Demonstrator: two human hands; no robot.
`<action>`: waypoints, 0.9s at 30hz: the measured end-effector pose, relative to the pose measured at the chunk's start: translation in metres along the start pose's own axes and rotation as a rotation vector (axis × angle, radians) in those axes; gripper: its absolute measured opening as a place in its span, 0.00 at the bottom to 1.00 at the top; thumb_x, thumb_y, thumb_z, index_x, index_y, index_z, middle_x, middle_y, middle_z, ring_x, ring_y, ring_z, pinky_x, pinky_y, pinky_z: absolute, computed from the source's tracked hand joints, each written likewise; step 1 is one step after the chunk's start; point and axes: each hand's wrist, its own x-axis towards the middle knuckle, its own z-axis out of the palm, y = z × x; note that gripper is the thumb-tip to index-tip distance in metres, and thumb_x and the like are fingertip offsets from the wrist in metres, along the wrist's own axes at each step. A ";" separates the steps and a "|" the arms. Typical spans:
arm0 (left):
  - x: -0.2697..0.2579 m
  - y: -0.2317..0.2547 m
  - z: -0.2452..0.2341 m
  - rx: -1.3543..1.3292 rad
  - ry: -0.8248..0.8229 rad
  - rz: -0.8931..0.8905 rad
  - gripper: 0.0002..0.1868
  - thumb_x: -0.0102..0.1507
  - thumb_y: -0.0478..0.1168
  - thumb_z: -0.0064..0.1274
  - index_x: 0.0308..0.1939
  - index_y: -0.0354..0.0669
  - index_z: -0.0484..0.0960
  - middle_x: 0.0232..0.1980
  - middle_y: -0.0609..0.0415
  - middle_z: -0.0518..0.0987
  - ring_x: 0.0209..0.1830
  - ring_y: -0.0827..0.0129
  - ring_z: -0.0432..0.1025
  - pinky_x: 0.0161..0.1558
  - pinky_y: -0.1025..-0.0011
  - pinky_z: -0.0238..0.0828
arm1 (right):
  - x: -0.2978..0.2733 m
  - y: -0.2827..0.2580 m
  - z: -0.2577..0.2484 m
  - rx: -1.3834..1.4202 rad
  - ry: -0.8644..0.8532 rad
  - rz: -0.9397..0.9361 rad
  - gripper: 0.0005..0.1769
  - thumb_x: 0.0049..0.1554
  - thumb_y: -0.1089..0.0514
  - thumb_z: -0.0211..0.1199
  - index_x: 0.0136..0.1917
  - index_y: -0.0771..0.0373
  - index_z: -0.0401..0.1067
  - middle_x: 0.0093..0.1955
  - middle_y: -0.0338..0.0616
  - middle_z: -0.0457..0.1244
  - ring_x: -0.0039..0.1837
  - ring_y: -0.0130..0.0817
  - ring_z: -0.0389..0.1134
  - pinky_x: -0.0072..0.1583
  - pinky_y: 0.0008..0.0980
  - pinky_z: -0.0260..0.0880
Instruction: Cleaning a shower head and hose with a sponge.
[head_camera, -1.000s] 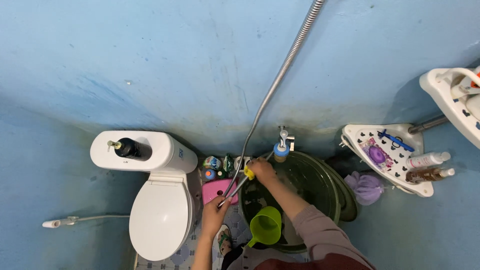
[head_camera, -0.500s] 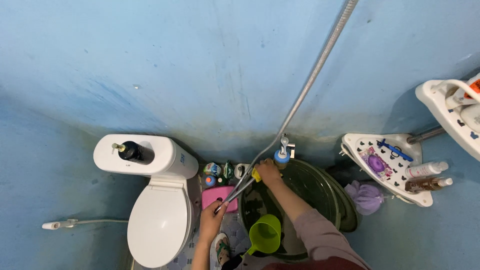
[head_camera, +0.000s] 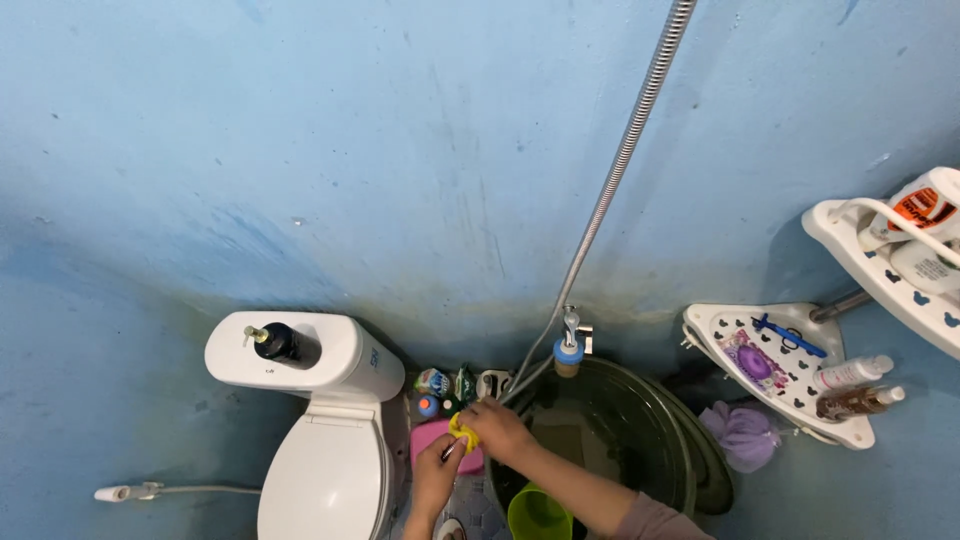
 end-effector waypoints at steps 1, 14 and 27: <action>0.000 0.002 -0.001 0.023 -0.010 -0.027 0.15 0.63 0.48 0.58 0.34 0.38 0.85 0.20 0.52 0.71 0.21 0.73 0.62 0.27 0.67 0.61 | 0.000 0.001 0.000 0.004 -0.002 0.016 0.16 0.47 0.63 0.64 0.51 0.56 0.74 0.51 0.47 0.66 0.58 0.52 0.67 0.58 0.47 0.68; -0.013 0.012 -0.006 0.092 -0.056 -0.117 0.17 0.63 0.48 0.59 0.31 0.36 0.82 0.19 0.51 0.67 0.20 0.70 0.59 0.27 0.66 0.56 | -0.012 0.161 0.045 -0.464 -0.232 0.342 0.11 0.58 0.57 0.57 0.53 0.56 0.76 0.51 0.49 0.68 0.58 0.50 0.68 0.56 0.45 0.72; -0.014 0.011 -0.009 0.031 -0.048 -0.209 0.14 0.63 0.48 0.59 0.33 0.39 0.85 0.19 0.55 0.67 0.21 0.73 0.58 0.27 0.67 0.54 | -0.004 0.146 0.033 -0.494 -0.323 0.515 0.13 0.58 0.61 0.58 0.56 0.57 0.74 0.56 0.50 0.66 0.62 0.50 0.67 0.56 0.42 0.74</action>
